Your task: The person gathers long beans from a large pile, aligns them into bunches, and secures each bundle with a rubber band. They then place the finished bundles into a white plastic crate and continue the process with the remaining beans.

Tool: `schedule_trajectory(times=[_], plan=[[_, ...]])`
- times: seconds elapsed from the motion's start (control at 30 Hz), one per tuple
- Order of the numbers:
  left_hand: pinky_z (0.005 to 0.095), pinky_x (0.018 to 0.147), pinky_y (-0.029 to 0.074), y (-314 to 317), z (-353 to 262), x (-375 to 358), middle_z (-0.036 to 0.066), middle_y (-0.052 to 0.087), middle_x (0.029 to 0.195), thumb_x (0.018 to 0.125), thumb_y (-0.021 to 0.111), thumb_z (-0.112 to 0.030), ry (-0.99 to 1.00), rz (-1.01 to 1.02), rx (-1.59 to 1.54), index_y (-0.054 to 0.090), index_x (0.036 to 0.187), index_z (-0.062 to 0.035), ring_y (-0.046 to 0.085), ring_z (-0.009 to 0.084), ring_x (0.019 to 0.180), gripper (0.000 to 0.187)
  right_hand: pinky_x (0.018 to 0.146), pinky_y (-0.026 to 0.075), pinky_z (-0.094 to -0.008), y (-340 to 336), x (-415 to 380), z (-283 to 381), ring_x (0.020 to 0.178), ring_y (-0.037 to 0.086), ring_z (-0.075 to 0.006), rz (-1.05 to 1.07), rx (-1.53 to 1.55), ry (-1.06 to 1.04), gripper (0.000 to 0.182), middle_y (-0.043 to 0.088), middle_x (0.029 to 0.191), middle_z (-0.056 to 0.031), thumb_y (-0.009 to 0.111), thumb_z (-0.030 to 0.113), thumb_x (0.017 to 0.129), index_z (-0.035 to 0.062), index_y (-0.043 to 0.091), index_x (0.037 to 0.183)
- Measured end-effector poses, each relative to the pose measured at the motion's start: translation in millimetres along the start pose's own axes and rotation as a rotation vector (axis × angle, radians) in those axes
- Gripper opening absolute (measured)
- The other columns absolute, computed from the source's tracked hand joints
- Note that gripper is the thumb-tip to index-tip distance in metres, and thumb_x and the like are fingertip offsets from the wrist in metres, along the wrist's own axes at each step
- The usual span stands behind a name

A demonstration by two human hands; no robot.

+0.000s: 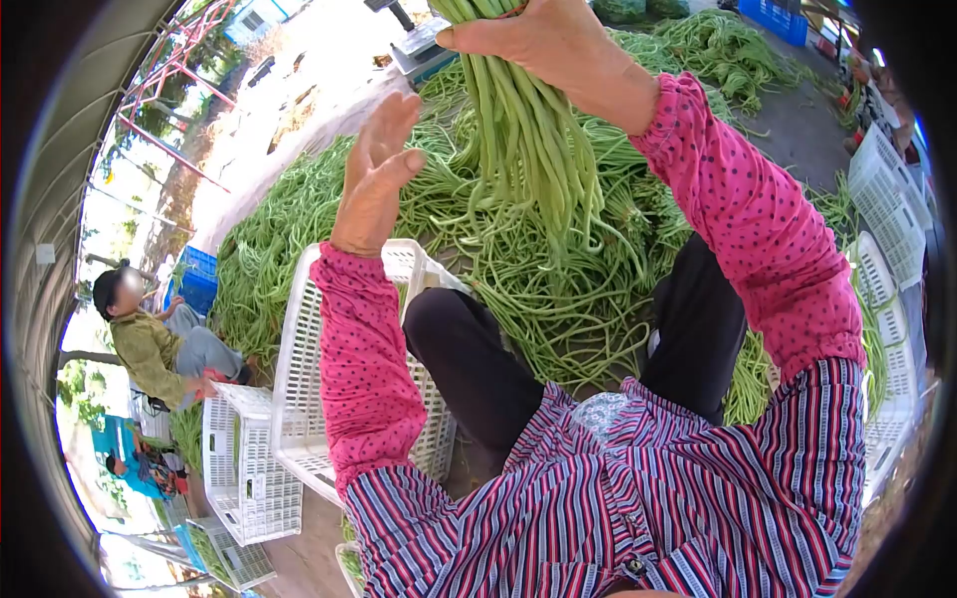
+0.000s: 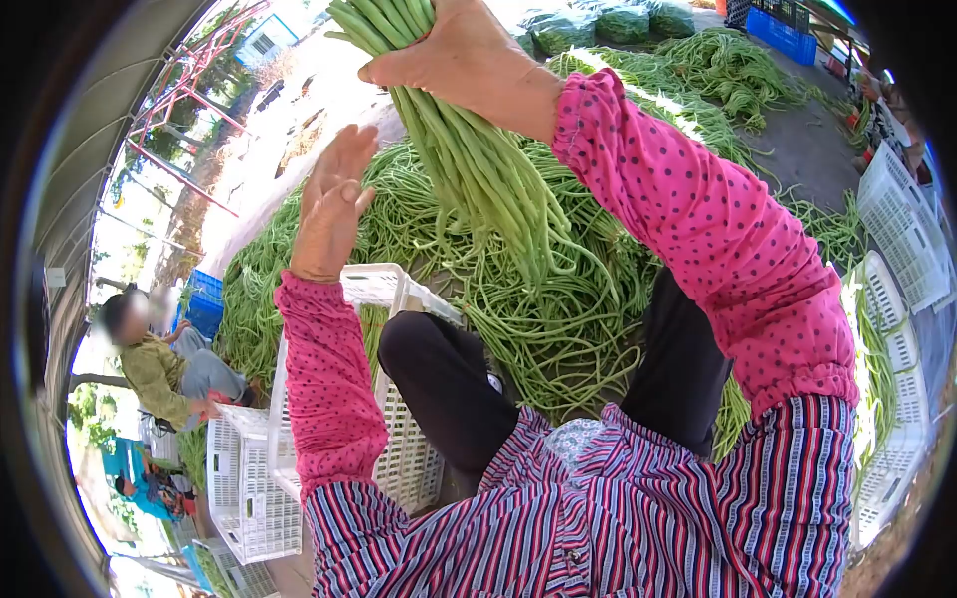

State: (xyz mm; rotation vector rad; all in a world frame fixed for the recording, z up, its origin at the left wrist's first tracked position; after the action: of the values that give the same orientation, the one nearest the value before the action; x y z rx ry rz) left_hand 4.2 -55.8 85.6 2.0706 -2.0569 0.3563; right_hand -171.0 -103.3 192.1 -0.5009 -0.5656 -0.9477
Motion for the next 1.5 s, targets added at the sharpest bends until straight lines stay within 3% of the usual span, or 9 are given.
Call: schedule_trajectory(times=[0.2,0.3,0.4,0.63,0.87,1.07,1.3,1.47,1.5], plan=[[0.0351,0.091,0.045,92,-14,1,0.015,0.05,0.124,0.069,0.077,-0.015,0.185,-0.097,0.389,0.034,0.13,0.0049,0.054,0.024,0.109,0.077,0.043,0.036,-0.0293,31,4,-28,0.051,0.046,-0.0076,-0.024,0.017,0.141,0.019,0.053,0.059,-0.001,0.065,0.013,0.076,-0.0038,0.061,0.069],[0.031,0.076,0.052,76,11,3,0.012,0.059,0.108,0.073,0.072,-0.012,0.295,-0.231,0.046,0.043,0.119,0.0046,0.063,0.0203,0.09,0.057,0.043,0.036,-0.029,29,-4,-25,0.05,0.045,-0.0075,-0.082,0.108,0.249,0.019,0.053,0.059,-0.0018,0.065,0.012,0.077,-0.0041,0.061,0.07],[0.033,0.068,0.056,77,29,5,0.012,0.065,0.088,0.077,0.063,-0.005,0.013,-0.09,-0.32,0.055,0.105,0.0042,0.065,0.0194,0.075,0.03,0.044,0.041,-0.0261,18,-3,-37,0.049,0.052,-0.0104,-0.019,0.133,0.284,0.023,0.058,0.061,-0.0043,0.069,0.019,0.077,-0.0031,0.064,0.075],[0.0428,0.085,0.054,100,10,5,0.025,0.062,0.106,0.082,0.052,-0.008,0.056,0.203,-0.339,0.049,0.114,0.0095,0.062,0.0333,0.1,0.037,0.062,0.052,-0.0291,29,-10,-33,0.071,0.063,-0.0164,0.291,0.421,0.277,0.04,0.065,0.083,-0.0083,0.07,0.031,0.079,-0.0006,0.061,0.101],[0.0289,0.073,0.052,89,16,-4,0.007,0.059,0.096,0.074,0.077,-0.026,0.212,-0.108,-0.177,0.049,0.113,-0.0002,0.06,0.0148,0.084,0.054,0.035,0.032,-0.025,21,7,-21,0.041,0.045,-0.0078,0.118,0.242,-0.062,0.027,0.051,0.05,-0.0003,0.065,0.021,0.08,0.0007,0.061,0.062],[0.0273,0.076,0.05,92,14,-9,0.007,0.057,0.099,0.067,0.084,-0.016,0.333,-0.288,0.125,0.04,0.115,-0.0006,0.058,0.0139,0.086,0.067,0.035,0.034,-0.0277,18,9,-6,0.043,0.047,-0.0106,-0.052,0.165,0.137,0.027,0.052,0.052,-0.0036,0.064,0.016,0.077,-0.0027,0.057,0.059],[0.0276,0.077,0.049,108,47,-7,0.006,0.053,0.108,0.067,0.083,-0.009,0.372,-0.384,-0.15,0.034,0.123,-0.0019,0.055,0.0139,0.09,0.075,0.036,0.037,-0.0289,13,9,13,0.043,0.049,-0.0132,-0.073,0.147,0.132,0.029,0.052,0.051,-0.006,0.067,0.019,0.079,-0.0032,0.06,0.062],[0.0257,0.073,0.049,120,51,-4,0.005,0.062,0.091,0.073,0.076,-0.007,0.212,-0.279,-0.209,0.056,0.102,-0.0004,0.06,0.0141,0.082,0.036,0.037,0.037,-0.0308,-5,14,12,0.039,0.046,-0.0142,-0.243,-0.029,0.211,0.034,0.049,0.048,-0.0041,0.067,0.024,0.08,-0.0016,0.059,0.06],[0.0257,0.073,0.049,120,47,-5,0.005,0.062,0.091,0.073,0.076,-0.007,0.212,-0.274,-0.213,0.056,0.102,-0.0004,0.06,0.0141,0.082,0.036,0.041,0.04,-0.0303,0,20,-4,0.043,0.048,-0.0145,-0.082,0.036,0.272,0.033,0.052,0.052,-0.0037,0.068,0.026,0.081,-0.0015,0.061,0.064]])
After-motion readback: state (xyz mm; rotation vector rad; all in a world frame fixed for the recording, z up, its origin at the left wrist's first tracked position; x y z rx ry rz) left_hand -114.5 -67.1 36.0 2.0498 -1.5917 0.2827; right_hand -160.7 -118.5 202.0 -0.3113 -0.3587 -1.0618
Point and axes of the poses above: each hand's wrist, its own x-axis towards the middle knuckle, its own y-axis out of the palm, z = x × y, the point moved 9 cm from there along x, towards the middle knuckle
